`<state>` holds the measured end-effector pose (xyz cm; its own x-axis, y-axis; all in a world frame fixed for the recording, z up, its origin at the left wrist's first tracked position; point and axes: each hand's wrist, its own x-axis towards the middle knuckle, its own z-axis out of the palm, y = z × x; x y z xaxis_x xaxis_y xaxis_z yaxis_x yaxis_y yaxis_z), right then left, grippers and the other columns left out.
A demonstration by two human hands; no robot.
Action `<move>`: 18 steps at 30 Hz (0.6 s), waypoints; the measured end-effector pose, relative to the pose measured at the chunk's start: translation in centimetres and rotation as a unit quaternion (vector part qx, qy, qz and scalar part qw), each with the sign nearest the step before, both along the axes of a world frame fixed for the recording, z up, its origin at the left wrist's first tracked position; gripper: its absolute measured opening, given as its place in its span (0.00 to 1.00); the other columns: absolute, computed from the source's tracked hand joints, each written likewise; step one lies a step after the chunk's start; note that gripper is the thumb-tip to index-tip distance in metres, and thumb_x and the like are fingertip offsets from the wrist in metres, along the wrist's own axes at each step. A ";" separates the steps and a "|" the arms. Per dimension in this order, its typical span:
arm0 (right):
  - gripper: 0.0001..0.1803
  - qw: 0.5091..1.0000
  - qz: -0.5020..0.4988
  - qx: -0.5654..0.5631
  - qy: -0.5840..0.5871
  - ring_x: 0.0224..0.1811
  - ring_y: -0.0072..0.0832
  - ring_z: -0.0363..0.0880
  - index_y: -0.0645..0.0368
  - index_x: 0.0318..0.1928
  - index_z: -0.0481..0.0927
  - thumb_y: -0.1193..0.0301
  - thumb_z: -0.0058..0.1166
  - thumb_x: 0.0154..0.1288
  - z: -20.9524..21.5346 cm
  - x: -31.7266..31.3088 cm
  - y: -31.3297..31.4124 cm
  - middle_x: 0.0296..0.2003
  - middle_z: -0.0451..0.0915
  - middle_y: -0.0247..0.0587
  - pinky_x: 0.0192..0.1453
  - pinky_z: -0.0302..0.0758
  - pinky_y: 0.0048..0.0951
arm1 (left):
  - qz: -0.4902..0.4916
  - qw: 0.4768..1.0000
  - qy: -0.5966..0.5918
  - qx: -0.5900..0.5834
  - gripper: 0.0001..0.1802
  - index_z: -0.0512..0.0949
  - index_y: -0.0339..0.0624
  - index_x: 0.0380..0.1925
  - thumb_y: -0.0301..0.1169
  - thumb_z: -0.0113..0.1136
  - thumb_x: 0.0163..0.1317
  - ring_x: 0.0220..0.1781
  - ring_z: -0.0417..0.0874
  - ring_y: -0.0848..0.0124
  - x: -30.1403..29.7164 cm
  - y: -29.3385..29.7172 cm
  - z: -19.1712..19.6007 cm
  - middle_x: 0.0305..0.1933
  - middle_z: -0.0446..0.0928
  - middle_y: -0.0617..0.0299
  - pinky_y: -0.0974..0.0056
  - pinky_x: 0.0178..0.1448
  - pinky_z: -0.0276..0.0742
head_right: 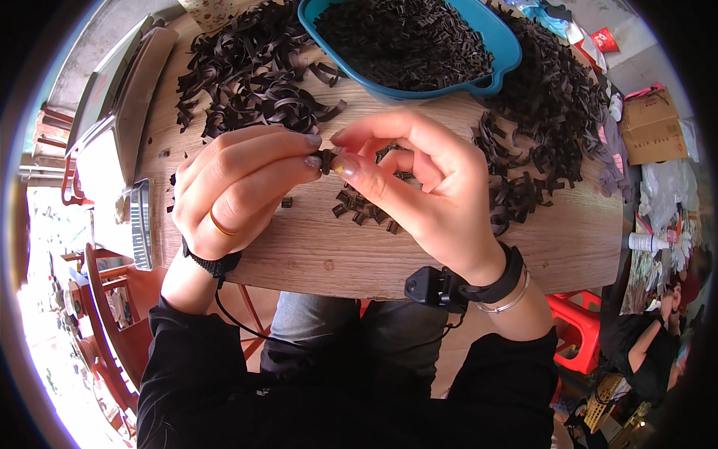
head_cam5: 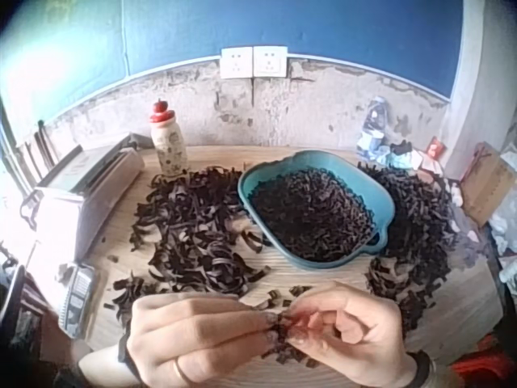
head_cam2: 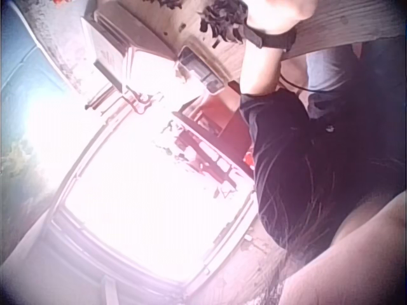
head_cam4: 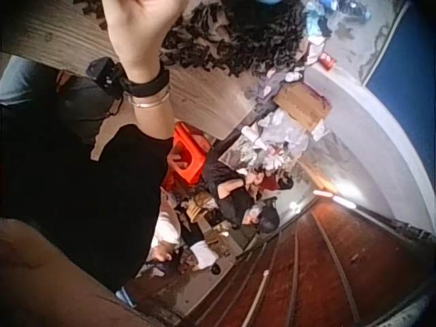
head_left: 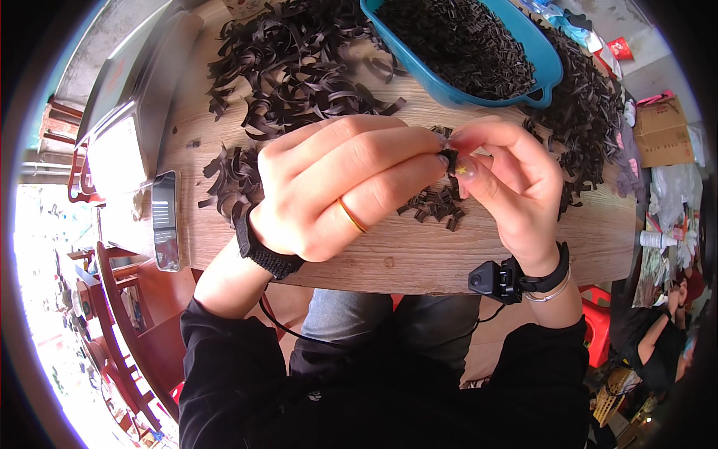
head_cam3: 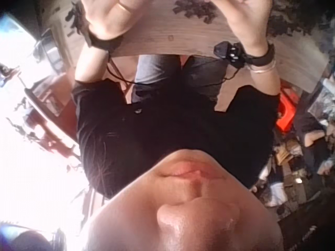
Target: Assemble small black strap or buckle components for shoes by hand.
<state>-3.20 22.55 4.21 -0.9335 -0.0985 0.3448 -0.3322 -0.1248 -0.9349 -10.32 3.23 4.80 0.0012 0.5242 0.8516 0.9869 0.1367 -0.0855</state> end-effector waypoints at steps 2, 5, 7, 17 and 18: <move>0.09 0.999 -0.031 0.007 0.013 0.38 0.19 0.78 0.67 0.43 0.79 0.80 0.58 0.61 -0.2 -0.1 0.0 0.41 0.80 0.39 0.36 0.74 0.17 | -0.005 1.000 -0.021 0.006 0.18 0.79 0.36 0.35 0.28 0.60 0.39 0.33 0.83 0.65 0.0 0.0 0.0 0.36 0.80 0.56 0.66 0.34 0.83; 0.10 0.991 -0.040 0.061 0.116 0.36 0.19 0.78 0.65 0.42 0.81 0.80 0.60 0.59 -0.7 -0.7 0.3 0.39 0.81 0.40 0.32 0.72 0.17 | -0.010 0.999 -0.052 0.002 0.18 0.79 0.36 0.36 0.29 0.60 0.41 0.33 0.83 0.64 0.2 -0.2 0.0 0.36 0.81 0.55 0.65 0.34 0.83; 0.09 0.982 -0.049 0.113 0.143 0.33 0.18 0.78 0.64 0.40 0.82 0.80 0.61 0.58 -0.5 -0.7 0.4 0.38 0.82 0.40 0.28 0.71 0.17 | -0.007 0.998 -0.054 0.003 0.17 0.79 0.36 0.36 0.29 0.60 0.41 0.33 0.83 0.63 0.4 -0.2 0.0 0.36 0.81 0.55 0.65 0.34 0.83; 0.11 0.976 -0.064 0.137 0.156 0.27 0.17 0.75 0.64 0.39 0.83 0.81 0.64 0.54 -0.5 -0.6 0.3 0.37 0.82 0.39 0.27 0.69 0.17 | -0.014 0.994 -0.104 -0.015 0.17 0.77 0.38 0.35 0.19 0.68 0.42 0.36 0.85 0.59 0.9 -0.6 0.6 0.35 0.82 0.54 0.66 0.36 0.82; 0.10 0.977 -0.066 0.130 0.155 0.28 0.18 0.75 0.64 0.39 0.83 0.80 0.64 0.54 -0.8 -0.7 0.3 0.37 0.82 0.39 0.28 0.70 0.17 | -0.014 0.994 -0.104 -0.015 0.17 0.77 0.38 0.35 0.19 0.68 0.42 0.36 0.85 0.59 0.9 -0.6 0.6 0.35 0.82 0.54 0.66 0.36 0.82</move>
